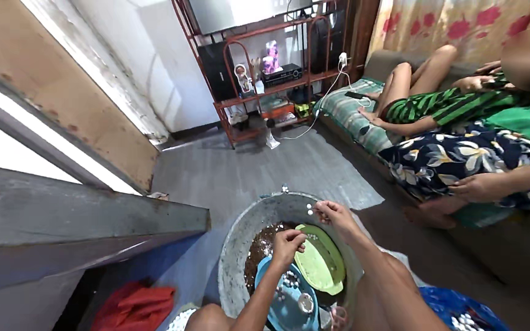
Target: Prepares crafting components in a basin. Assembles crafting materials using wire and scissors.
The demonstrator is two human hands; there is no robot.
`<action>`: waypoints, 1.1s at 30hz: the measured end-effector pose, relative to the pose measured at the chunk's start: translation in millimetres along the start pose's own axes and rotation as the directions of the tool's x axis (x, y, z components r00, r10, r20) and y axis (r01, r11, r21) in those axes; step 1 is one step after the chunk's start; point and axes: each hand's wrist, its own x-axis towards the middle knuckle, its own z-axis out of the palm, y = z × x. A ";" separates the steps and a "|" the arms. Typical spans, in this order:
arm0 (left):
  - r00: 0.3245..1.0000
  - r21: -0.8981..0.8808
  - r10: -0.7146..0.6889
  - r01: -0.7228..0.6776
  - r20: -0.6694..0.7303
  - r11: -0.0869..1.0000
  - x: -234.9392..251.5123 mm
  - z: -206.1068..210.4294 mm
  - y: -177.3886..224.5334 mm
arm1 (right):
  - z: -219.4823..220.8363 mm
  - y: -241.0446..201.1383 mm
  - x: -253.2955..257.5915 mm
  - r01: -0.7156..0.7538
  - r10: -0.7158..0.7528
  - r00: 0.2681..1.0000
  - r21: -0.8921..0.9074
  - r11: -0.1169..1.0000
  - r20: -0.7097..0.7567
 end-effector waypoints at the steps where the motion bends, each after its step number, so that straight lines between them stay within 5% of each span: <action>1: 1.000 -0.040 0.004 -0.005 -0.024 0.999 -0.3 -0.9 6.4 | 0.5 1.0 0.0 -0.008 0.007 1.000 0.021 1.000 0.006; 10: 0.982 -0.201 0.059 -0.095 -0.177 0.975 1.7 2.3 46.7 | 11.2 1.1 1.1 -0.044 0.036 0.999 0.403 0.914 0.027; 13: 0.961 -0.155 0.106 -0.149 -0.256 0.977 3.2 9.6 47.1 | 16.2 5.5 1.0 -0.017 0.013 1.000 0.312 0.950 0.016; 20: 0.917 0.266 0.303 -0.235 -0.258 0.935 8.9 17.5 45.0 | 36.5 20.8 -4.4 -0.067 0.070 0.998 0.279 0.958 -0.002; 33: 0.927 0.358 0.292 -0.197 -0.234 0.913 5.0 25.5 54.8 | 33.1 18.1 -7.3 -0.020 0.035 0.998 0.283 0.959 -0.048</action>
